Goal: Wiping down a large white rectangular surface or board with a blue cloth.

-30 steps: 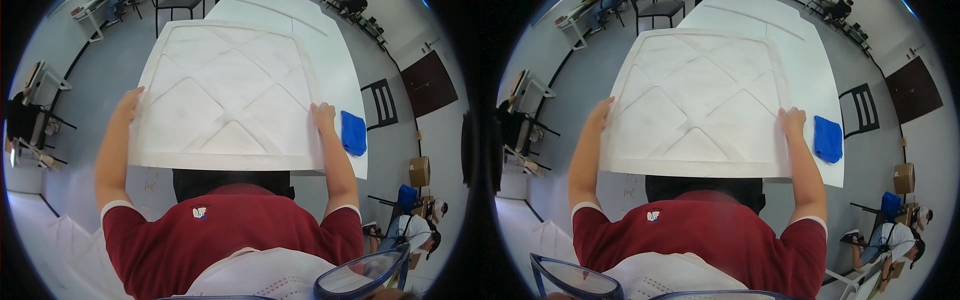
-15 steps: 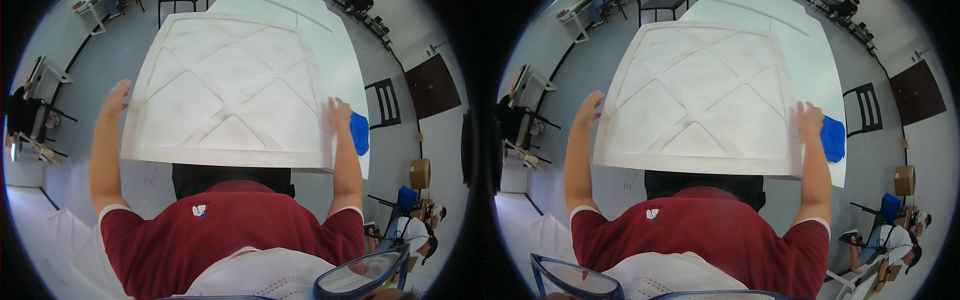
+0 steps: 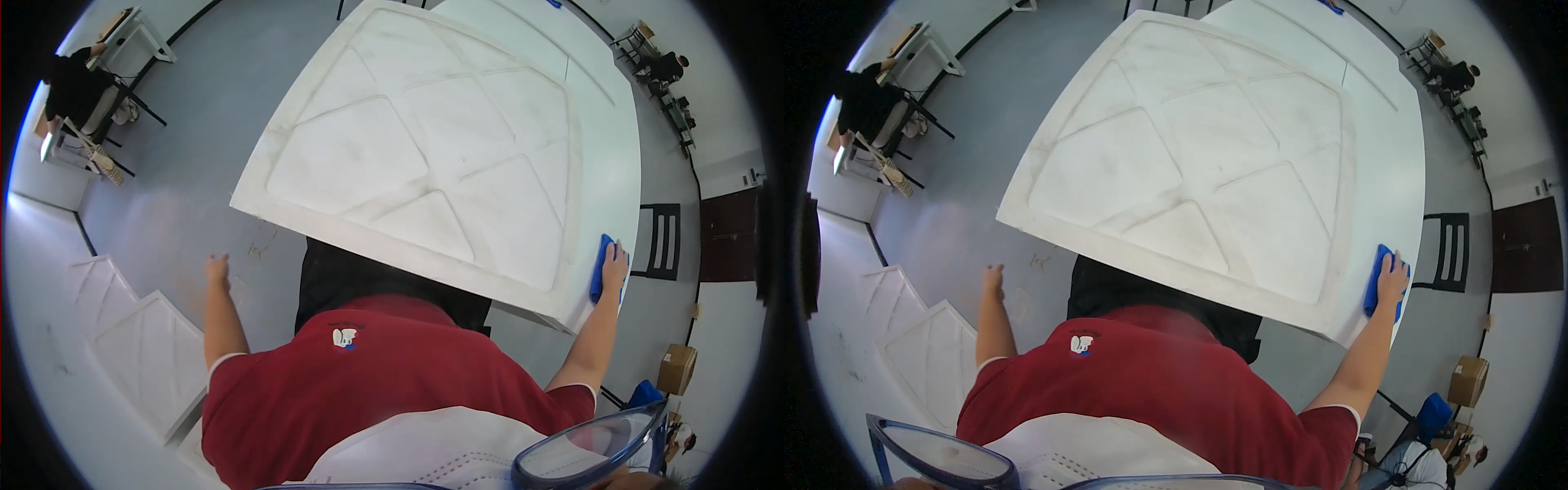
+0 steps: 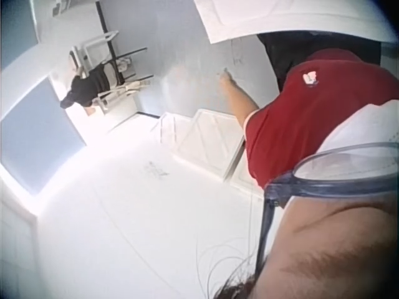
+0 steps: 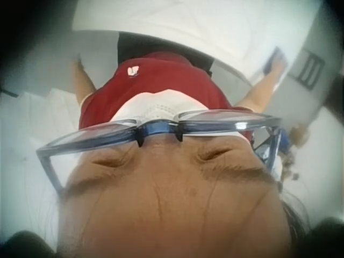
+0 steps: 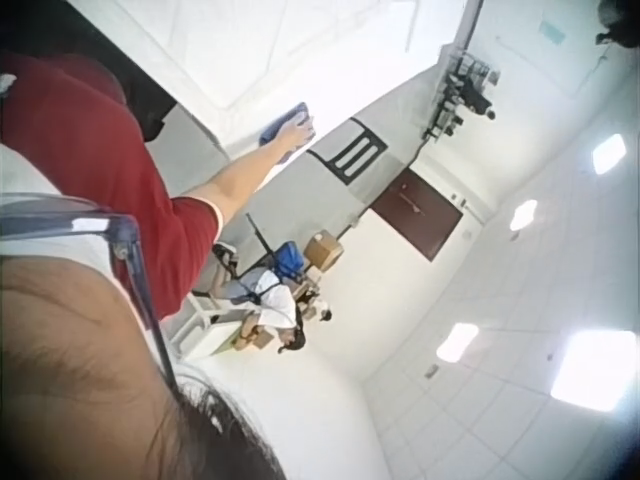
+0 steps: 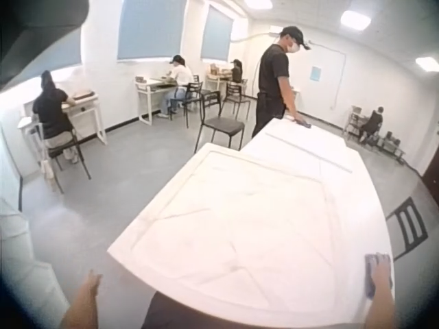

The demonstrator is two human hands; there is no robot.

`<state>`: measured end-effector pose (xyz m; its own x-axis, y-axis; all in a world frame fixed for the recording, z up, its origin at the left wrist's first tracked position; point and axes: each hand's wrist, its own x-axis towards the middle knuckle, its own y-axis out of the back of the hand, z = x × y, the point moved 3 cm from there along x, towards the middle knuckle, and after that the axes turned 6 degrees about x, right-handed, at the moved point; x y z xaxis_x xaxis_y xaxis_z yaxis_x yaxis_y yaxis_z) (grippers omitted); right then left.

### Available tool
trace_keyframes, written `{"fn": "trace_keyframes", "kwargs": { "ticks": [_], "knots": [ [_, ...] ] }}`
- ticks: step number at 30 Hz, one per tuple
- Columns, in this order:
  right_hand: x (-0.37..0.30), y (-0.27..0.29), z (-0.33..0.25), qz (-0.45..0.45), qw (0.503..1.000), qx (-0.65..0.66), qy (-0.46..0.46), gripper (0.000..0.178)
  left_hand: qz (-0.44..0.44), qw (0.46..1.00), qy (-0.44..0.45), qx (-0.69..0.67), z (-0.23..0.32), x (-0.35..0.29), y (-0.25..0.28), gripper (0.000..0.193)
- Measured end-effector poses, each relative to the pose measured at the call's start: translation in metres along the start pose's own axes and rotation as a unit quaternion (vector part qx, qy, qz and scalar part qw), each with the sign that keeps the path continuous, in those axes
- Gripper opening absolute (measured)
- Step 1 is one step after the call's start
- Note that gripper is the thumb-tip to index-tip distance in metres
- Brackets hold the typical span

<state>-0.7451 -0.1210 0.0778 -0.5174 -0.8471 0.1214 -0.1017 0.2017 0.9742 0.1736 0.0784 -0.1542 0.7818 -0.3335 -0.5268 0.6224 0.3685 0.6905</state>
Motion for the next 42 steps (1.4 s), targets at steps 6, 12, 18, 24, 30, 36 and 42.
{"fn": "trace_keyframes", "kwargs": {
  "ticks": [6,12,18,24,30,36,42],
  "knots": [
    [-0.001,0.026,-0.023,0.198,0.98,-0.002,0.014,0.052,-0.247,0.903,-0.177,-0.304,0.097,-0.158,-0.039,0.061],
    [-0.021,0.055,-0.041,0.285,0.948,0.136,0.035,0.052,-0.577,0.686,-0.272,-0.35,0.15,-0.228,-0.047,0.069],
    [-0.048,0.023,-0.073,0.002,1.0,-0.012,-0.018,0.07,-0.65,0.613,-0.274,-0.356,0.176,-0.288,-0.074,0.069],
    [-0.053,0.016,-0.071,-0.031,0.997,-0.073,-0.012,0.055,-0.531,0.724,-0.197,-0.392,0.166,-0.291,-0.098,0.044],
    [-0.051,0.014,-0.07,-0.035,0.998,-0.046,-0.01,0.051,-0.47,0.754,-0.209,-0.408,0.176,-0.298,-0.093,0.033],
    [-0.054,0.014,-0.062,-0.014,0.998,-0.062,0.012,0.047,-0.455,0.76,-0.201,-0.419,0.185,-0.294,-0.084,0.031],
    [-0.055,0.014,-0.06,-0.015,0.998,-0.067,0.007,0.05,-0.429,0.759,-0.225,-0.435,0.196,-0.276,-0.077,0.027]
  ]
}}
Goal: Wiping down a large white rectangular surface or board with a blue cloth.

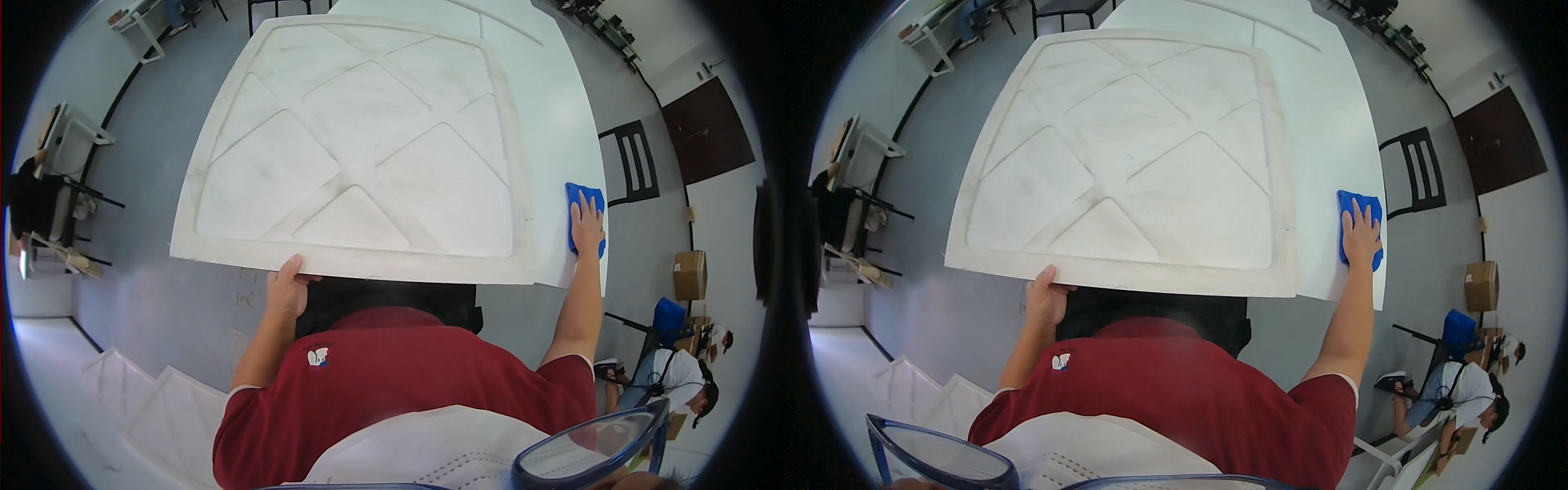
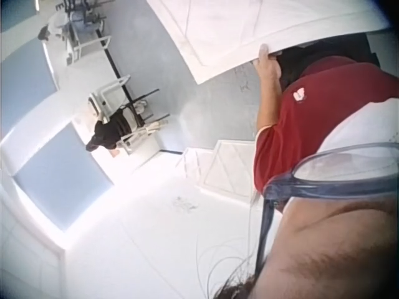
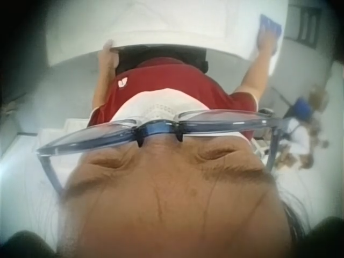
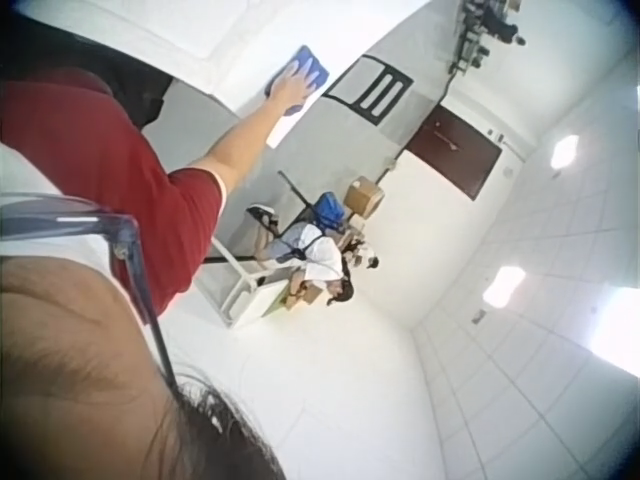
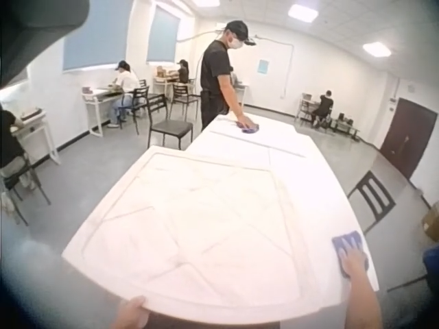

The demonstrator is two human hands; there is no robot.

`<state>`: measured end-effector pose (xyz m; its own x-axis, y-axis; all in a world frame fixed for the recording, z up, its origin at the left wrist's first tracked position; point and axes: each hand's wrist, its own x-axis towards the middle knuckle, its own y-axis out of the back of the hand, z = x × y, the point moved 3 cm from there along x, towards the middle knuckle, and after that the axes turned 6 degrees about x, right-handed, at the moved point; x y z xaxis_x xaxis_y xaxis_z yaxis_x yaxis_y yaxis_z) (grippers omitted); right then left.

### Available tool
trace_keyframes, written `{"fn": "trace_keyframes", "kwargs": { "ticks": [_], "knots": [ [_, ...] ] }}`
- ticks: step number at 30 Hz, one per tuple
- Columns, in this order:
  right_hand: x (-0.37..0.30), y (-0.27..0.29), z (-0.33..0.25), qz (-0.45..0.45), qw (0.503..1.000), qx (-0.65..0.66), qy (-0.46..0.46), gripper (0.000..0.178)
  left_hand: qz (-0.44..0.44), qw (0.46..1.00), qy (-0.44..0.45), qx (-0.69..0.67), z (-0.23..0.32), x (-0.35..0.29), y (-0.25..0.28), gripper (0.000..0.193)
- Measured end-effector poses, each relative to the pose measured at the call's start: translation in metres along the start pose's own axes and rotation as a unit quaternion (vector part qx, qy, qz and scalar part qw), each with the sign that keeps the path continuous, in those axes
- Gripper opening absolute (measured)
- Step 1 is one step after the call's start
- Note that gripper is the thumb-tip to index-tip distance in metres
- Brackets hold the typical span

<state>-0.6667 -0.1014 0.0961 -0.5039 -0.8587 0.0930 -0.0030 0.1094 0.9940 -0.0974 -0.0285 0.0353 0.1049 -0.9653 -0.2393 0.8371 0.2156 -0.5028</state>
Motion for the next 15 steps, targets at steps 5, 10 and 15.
{"fn": "trace_keyframes", "kwargs": {
  "ticks": [5,10,15],
  "knots": [
    [-0.004,0.003,-0.008,0.003,1.0,0.016,0.009,0.055,-0.004,1.0,0.013,0.012,-0.003,0.003,0.006,0.027],
    [-0.005,0.002,-0.006,0.013,0.999,0.028,0.024,0.054,-0.003,1.0,0.019,0.011,-0.005,0.002,0.007,0.028],
    [-0.006,0.004,-0.005,0.057,0.997,0.032,0.038,0.046,-0.009,1.0,0.012,0.018,-0.008,0.003,0.016,0.032]
  ]
}}
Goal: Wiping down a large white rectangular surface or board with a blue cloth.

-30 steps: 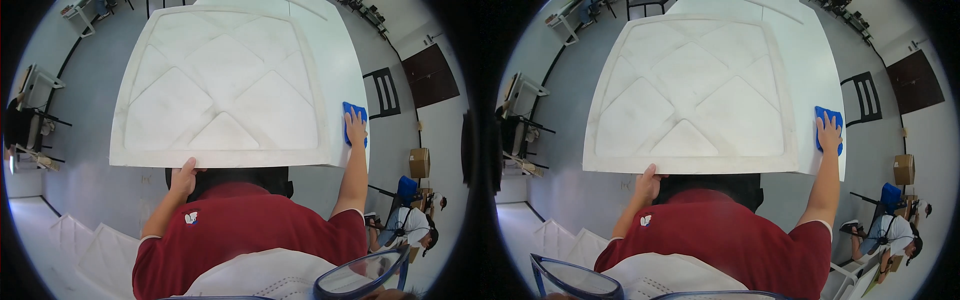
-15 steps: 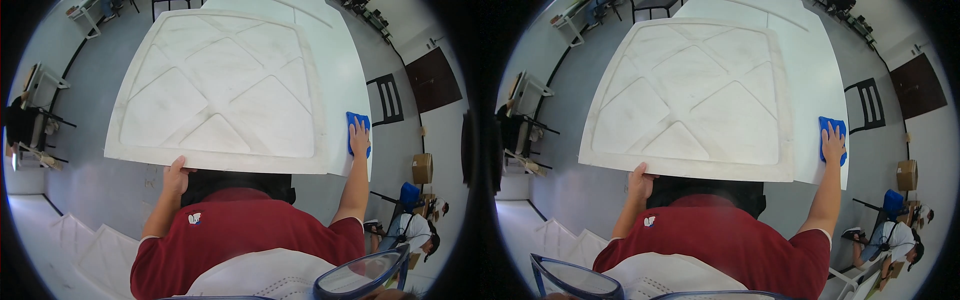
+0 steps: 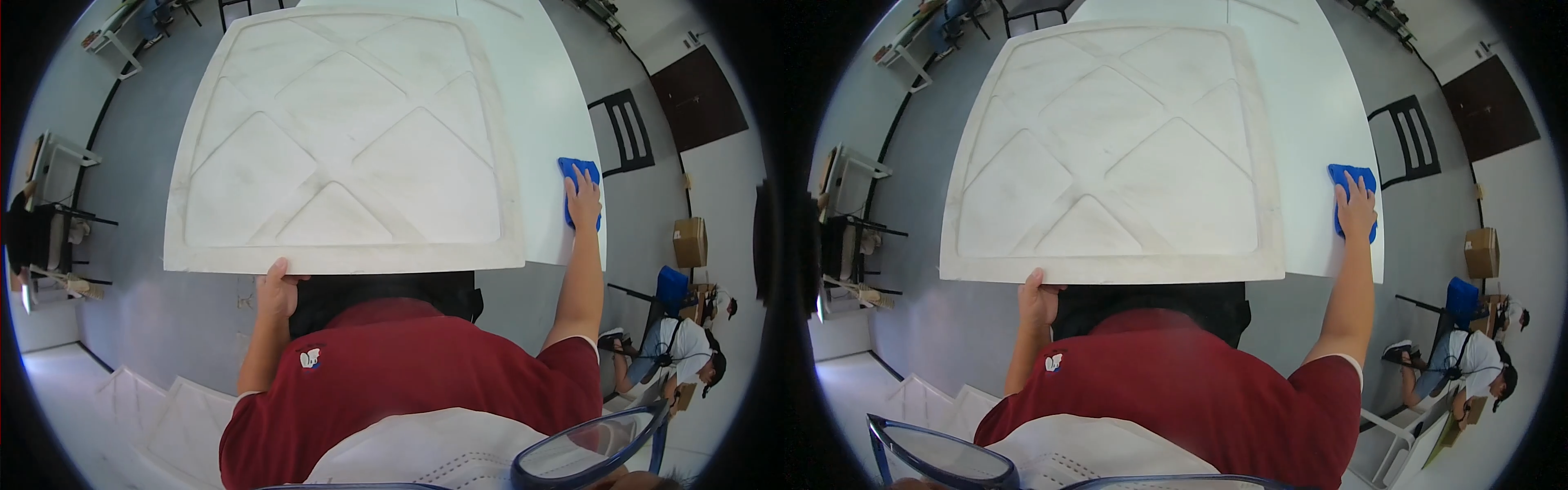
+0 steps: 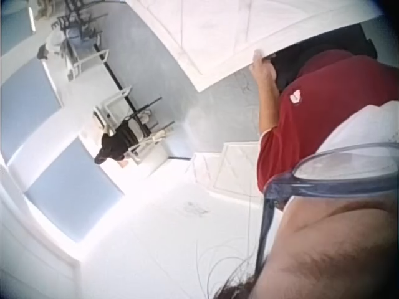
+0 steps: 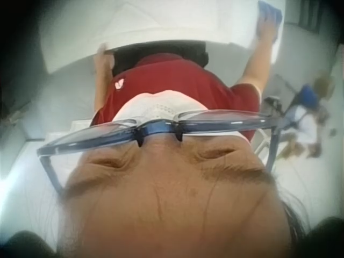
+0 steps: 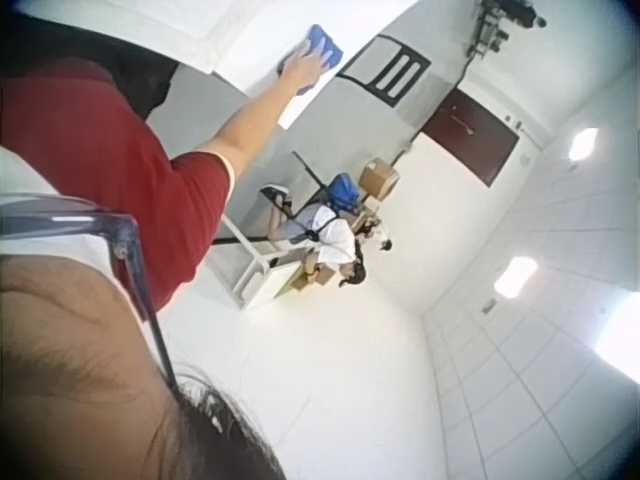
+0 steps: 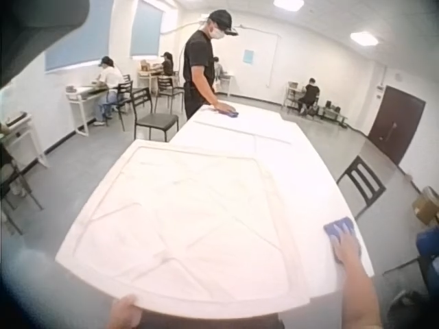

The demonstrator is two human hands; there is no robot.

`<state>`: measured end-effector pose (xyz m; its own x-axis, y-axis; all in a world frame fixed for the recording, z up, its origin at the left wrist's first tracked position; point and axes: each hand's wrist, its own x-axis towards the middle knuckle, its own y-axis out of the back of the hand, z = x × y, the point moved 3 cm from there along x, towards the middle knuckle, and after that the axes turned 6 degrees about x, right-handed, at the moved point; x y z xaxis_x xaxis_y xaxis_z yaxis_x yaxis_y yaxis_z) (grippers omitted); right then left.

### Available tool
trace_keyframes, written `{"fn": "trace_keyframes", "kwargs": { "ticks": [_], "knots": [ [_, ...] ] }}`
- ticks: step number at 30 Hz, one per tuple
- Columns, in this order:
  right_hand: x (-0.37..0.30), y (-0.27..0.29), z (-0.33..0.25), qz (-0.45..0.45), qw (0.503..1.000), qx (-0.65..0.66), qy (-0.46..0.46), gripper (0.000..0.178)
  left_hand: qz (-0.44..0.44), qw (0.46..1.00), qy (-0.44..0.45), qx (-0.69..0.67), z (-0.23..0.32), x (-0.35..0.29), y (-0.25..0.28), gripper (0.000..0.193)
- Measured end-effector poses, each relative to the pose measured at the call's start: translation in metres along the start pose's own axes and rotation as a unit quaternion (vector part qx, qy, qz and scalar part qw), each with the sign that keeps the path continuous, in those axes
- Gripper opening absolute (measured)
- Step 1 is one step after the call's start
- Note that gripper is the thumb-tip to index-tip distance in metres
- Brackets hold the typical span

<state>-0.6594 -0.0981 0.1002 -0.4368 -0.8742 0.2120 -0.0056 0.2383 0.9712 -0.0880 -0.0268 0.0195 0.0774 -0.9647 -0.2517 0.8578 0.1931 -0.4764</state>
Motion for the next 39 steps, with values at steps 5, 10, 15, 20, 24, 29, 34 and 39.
{"fn": "trace_keyframes", "kwargs": {
  "ticks": [5,10,15,20,24,29,34,39],
  "knots": [
    [0.011,0.006,0.002,0.097,0.985,0.108,0.093,0.032,-0.009,1.0,-0.002,0.018,0.002,0.004,-0.002,0.034],
    [-0.005,0.049,-0.101,0.129,0.934,0.242,0.227,0.03,-0.006,1.0,-0.008,0.013,0.005,0.003,-0.005,0.035],
    [-0.036,0.046,-0.175,0.039,0.916,0.237,0.322,0.035,-0.013,1.0,-0.011,-0.002,-0.001,0.006,0.0,0.035],
    [-0.052,0.022,-0.198,-0.026,0.936,0.018,0.349,0.045,0.016,1.0,0.006,-0.01,-0.008,0.004,0.004,0.037],
    [-0.05,0.016,-0.194,-0.056,0.943,0.014,0.327,0.046,0.021,0.999,-0.019,-0.019,-0.005,0.002,-0.002,0.037],
    [-0.048,0.019,-0.197,-0.077,0.947,0.023,0.312,0.046,-0.001,0.999,-0.031,-0.015,0.002,0.003,-0.008,0.039],
    [-0.045,0.019,-0.203,-0.085,0.945,0.046,0.311,0.043,-0.031,0.999,-0.001,0.03,0.0,0.001,0.004,0.045],
    [-0.045,0.018,-0.196,-0.074,0.943,0.04,0.323,0.043,0.003,0.997,0.045,-0.069,0.003,0.009,0.004,0.05]
  ]
}}
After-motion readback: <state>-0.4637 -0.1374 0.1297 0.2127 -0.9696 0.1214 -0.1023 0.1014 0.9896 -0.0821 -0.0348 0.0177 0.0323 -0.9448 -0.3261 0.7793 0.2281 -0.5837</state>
